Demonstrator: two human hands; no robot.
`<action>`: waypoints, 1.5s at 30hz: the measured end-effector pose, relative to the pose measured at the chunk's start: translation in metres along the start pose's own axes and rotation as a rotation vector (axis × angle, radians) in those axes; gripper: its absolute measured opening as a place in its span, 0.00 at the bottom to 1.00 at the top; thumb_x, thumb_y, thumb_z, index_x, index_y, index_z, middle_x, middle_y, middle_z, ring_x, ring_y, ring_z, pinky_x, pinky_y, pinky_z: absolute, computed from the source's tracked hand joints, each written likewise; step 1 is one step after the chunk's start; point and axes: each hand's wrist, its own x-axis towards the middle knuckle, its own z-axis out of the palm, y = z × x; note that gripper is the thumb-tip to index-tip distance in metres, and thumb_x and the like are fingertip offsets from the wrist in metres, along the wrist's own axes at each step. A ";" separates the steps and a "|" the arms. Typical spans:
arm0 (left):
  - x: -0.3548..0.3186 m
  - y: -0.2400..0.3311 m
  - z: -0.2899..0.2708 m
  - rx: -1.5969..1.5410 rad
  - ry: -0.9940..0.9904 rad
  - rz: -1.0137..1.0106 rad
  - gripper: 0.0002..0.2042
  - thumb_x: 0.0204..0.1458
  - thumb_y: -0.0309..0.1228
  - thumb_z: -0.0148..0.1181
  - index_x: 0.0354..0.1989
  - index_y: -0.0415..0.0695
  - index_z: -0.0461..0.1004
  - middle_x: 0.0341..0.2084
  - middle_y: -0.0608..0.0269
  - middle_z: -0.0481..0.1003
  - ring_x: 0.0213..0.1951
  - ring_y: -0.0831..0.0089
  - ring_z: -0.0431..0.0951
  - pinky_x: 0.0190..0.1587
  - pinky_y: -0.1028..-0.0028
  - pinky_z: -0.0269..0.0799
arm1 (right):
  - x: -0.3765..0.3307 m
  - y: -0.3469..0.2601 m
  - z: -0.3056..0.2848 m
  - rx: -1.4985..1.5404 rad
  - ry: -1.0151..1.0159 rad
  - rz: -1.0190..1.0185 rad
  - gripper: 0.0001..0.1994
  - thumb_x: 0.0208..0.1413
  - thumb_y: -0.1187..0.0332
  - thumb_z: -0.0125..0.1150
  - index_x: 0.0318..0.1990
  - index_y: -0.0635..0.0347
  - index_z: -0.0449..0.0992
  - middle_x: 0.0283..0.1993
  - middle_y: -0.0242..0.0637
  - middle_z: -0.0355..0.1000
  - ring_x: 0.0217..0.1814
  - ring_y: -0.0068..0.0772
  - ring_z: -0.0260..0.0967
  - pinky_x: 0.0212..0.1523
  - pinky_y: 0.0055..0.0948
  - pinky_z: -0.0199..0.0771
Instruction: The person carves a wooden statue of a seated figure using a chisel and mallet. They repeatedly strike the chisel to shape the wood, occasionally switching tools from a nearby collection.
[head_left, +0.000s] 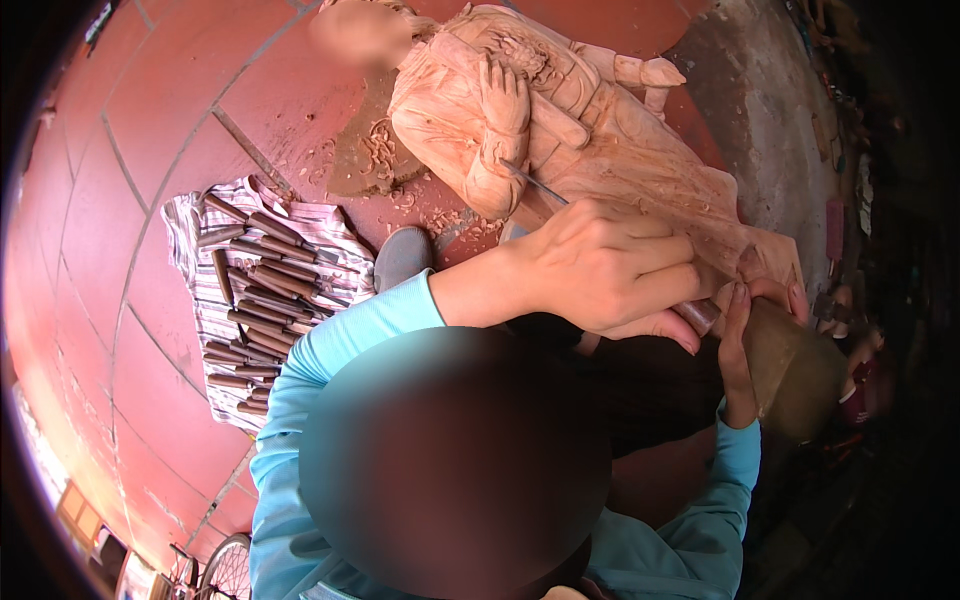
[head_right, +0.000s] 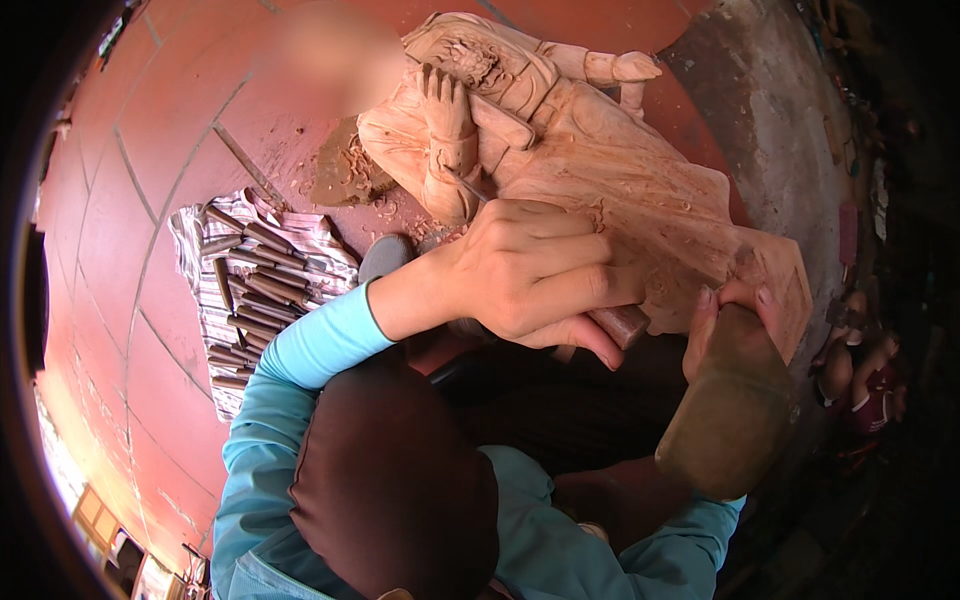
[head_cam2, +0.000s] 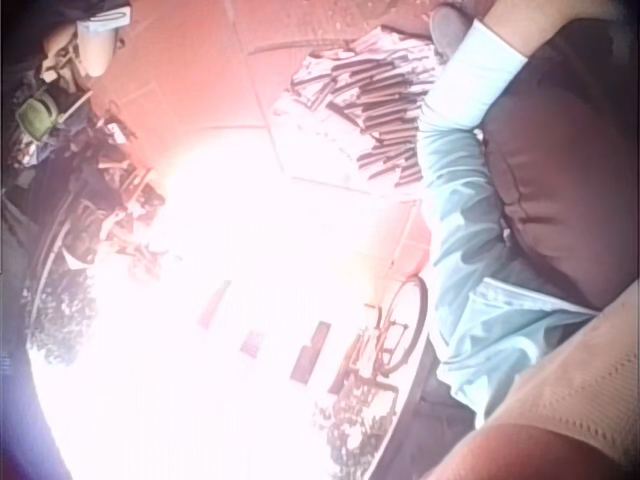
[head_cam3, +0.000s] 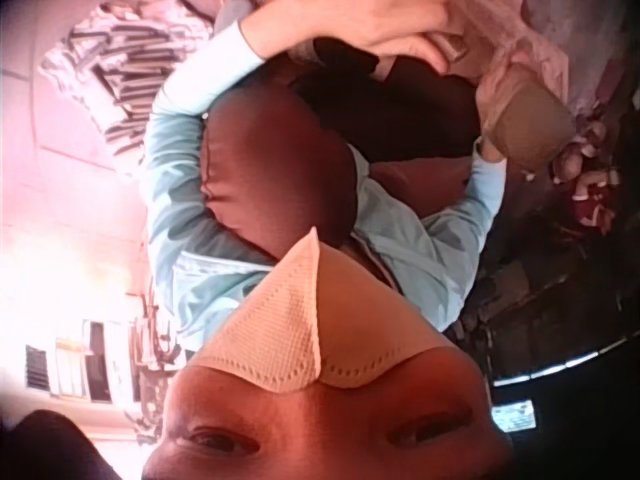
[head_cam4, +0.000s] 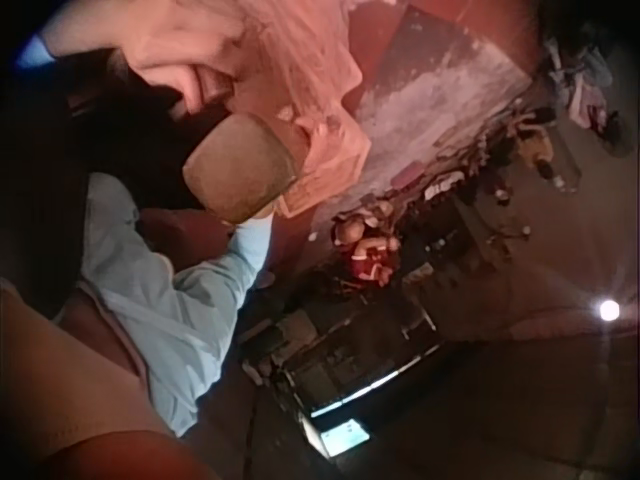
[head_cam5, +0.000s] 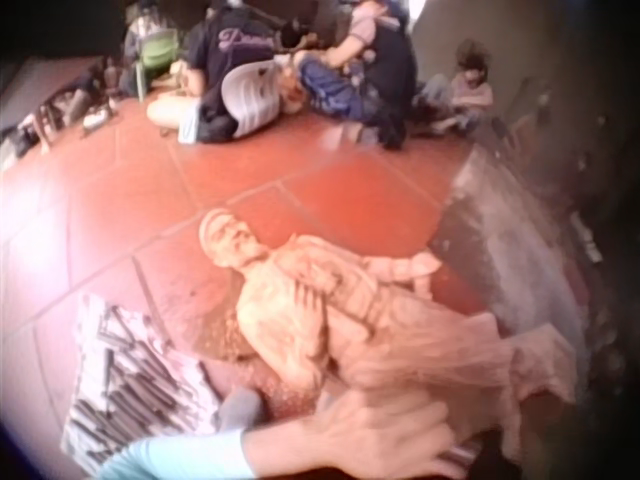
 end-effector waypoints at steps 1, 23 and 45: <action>-0.002 0.000 0.000 0.009 -0.004 0.014 0.20 0.45 0.49 0.63 0.35 0.45 0.74 0.19 0.70 0.63 0.18 0.75 0.67 0.16 0.75 0.60 | 0.005 -0.002 -0.005 -0.134 -0.083 -0.029 0.07 0.55 0.72 0.60 0.39 0.66 0.73 0.36 0.36 0.73 0.46 0.35 0.70 0.58 0.34 0.62; -0.015 0.004 0.010 0.136 -0.137 0.053 0.18 0.44 0.47 0.63 0.35 0.47 0.74 0.19 0.72 0.63 0.19 0.79 0.67 0.17 0.79 0.62 | 0.005 0.039 0.073 0.372 0.529 -0.472 0.25 0.51 0.86 0.58 0.53 0.59 0.56 0.37 0.40 0.67 0.34 0.34 0.66 0.41 0.32 0.70; -0.029 -0.003 -0.004 -0.049 -0.082 0.296 0.18 0.49 0.51 0.60 0.32 0.48 0.71 0.20 0.72 0.63 0.21 0.78 0.68 0.19 0.80 0.63 | -0.006 0.025 0.062 0.382 0.462 -0.433 0.39 0.48 0.89 0.54 0.61 0.35 0.48 0.41 0.41 0.63 0.35 0.41 0.64 0.34 0.44 0.71</action>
